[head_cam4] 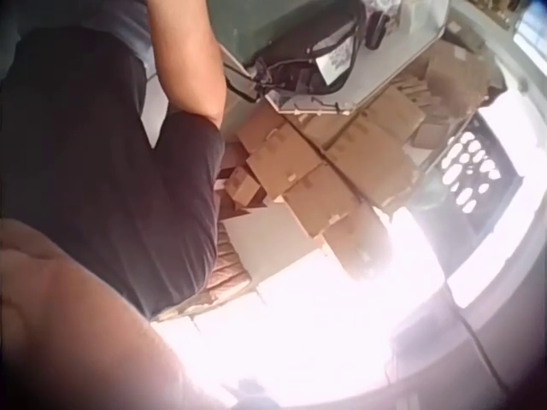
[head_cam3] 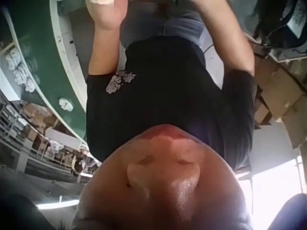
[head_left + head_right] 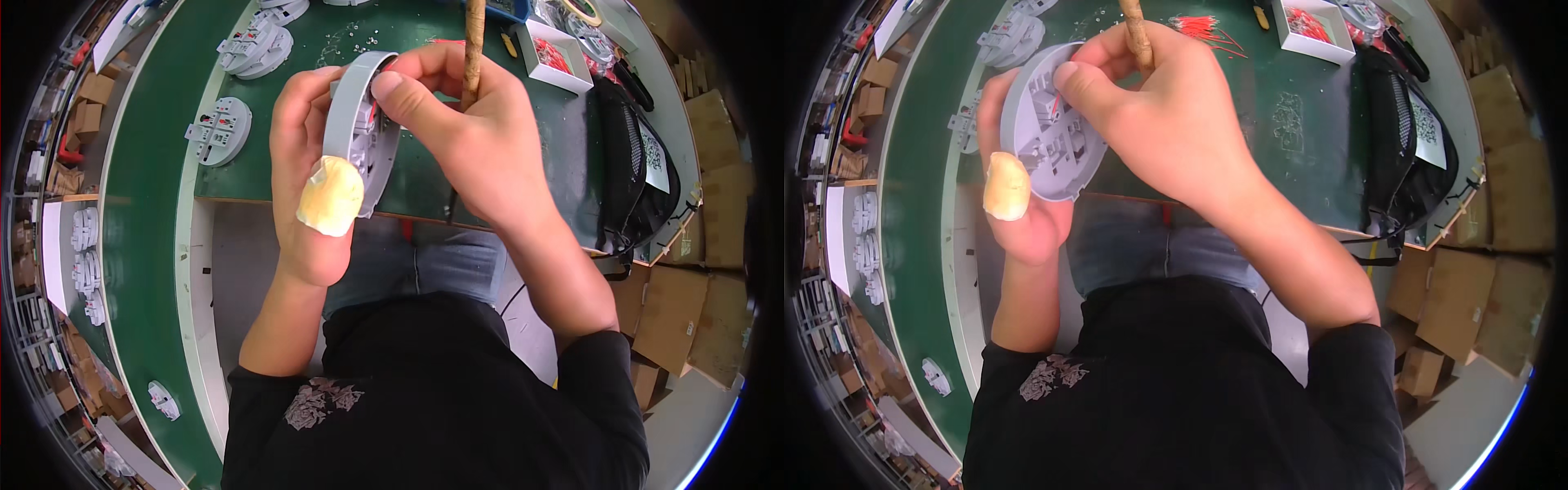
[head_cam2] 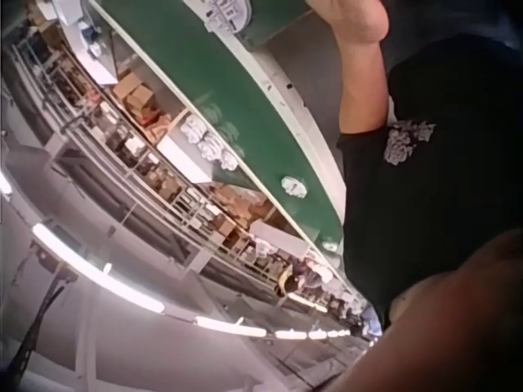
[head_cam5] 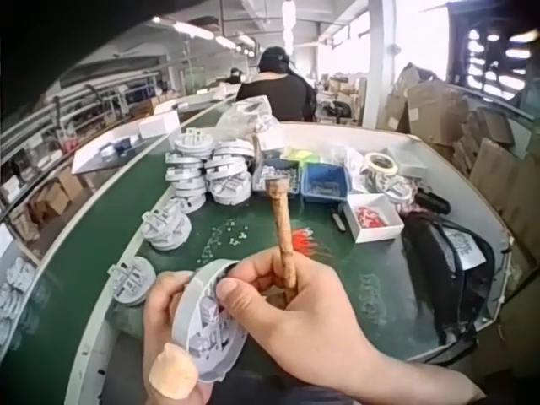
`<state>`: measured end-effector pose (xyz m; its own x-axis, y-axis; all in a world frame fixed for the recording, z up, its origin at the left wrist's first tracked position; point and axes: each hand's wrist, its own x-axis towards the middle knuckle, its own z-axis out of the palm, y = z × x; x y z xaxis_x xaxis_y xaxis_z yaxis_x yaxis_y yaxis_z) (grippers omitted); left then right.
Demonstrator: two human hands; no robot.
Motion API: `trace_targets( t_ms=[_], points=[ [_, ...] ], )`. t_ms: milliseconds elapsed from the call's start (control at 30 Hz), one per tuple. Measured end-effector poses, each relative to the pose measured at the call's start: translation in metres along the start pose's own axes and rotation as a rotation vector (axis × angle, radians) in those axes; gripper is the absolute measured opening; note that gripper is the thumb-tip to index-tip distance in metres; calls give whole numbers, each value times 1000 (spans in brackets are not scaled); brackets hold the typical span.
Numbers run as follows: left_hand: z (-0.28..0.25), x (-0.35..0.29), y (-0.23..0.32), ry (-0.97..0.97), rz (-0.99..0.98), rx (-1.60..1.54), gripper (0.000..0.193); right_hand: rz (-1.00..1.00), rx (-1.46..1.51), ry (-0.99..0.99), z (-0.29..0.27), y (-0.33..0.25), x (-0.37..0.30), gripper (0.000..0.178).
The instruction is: The recorder is assembling small electronic components into circular plastic housings using specialized tools.
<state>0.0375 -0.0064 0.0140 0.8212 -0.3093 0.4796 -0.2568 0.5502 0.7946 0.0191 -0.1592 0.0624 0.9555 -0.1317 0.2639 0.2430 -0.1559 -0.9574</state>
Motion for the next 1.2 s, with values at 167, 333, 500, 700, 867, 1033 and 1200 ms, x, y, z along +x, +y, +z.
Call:
trace_targets(
  t_ms=[167,333,500,700,867,1033,1200],
  points=[
    [10,-8,-8,85,41,149,71,158,238,100,11,-9,-8,10],
    [-1,-6,-10,14,71,73,70,155,543,97,19,-4,-12,8],
    [-6,-6,-10,47,-7,109,70,138,766,-42,19,6,-15,7],
    [4,-2,-7,146,-95,-93,70,177,342,-28,9,-2,-6,10],
    [0,-1,-10,98,-64,-103,70,173,359,-46,8,-1,-4,13],
    [0,0,-12,132,-70,-128,69,148,123,-25,6,-5,-3,12],
    [4,-2,-12,196,-104,-177,69,170,69,-104,7,-2,-7,12]
  ],
)
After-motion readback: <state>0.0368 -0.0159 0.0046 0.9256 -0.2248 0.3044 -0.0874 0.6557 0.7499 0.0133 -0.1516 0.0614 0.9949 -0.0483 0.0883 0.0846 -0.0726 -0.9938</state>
